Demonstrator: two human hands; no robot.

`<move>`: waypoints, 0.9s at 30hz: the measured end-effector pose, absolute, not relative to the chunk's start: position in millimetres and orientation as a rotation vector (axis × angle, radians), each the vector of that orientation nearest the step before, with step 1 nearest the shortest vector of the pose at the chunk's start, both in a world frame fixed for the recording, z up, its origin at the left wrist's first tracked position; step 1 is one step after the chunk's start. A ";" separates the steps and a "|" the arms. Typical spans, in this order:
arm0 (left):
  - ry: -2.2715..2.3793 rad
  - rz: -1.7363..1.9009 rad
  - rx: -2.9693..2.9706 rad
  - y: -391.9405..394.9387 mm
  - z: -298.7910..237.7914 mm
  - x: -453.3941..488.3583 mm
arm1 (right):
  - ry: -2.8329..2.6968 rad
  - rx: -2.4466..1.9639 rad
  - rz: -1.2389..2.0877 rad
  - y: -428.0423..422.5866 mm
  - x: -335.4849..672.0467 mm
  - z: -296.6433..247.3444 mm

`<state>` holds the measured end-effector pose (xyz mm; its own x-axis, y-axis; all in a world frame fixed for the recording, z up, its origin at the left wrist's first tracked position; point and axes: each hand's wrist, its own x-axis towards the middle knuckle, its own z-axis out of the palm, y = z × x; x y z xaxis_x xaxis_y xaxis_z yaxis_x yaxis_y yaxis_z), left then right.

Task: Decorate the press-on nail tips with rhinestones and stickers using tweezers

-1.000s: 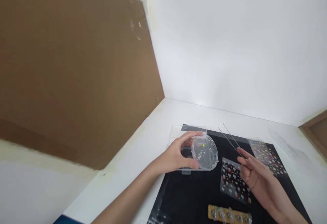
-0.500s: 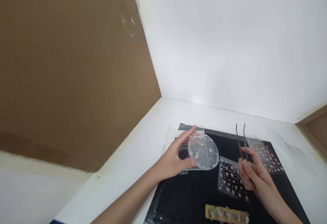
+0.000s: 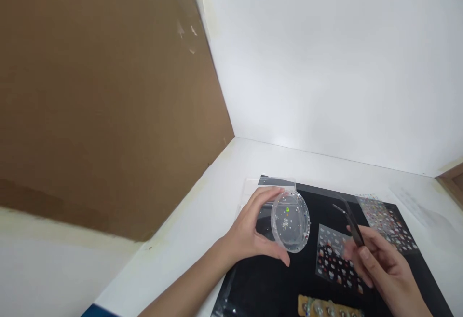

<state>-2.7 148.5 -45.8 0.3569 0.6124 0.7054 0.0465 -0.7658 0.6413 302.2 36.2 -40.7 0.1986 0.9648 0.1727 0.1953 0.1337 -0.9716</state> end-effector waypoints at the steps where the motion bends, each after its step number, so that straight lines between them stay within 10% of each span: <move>1: 0.561 1.398 2.140 148.5 -45.6 -3.5 | -1.339 -1.316 0.740 37.9 299.4 -35.7; 7: 0.533 1.352 2.313 147.1 -45.1 -4.9 | -1.844 -1.149 0.018 47.6 284.6 -5.1; 27: 0.497 1.267 2.542 146.7 -47.7 1.1 | -1.818 -1.156 -0.004 47.9 274.8 -15.3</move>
<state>1.1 146.7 -47.7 0.5619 0.4113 0.7177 0.1868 -0.9083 0.3743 274.8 47.9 -15.3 -0.1044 0.7007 0.7058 0.7041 0.5533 -0.4451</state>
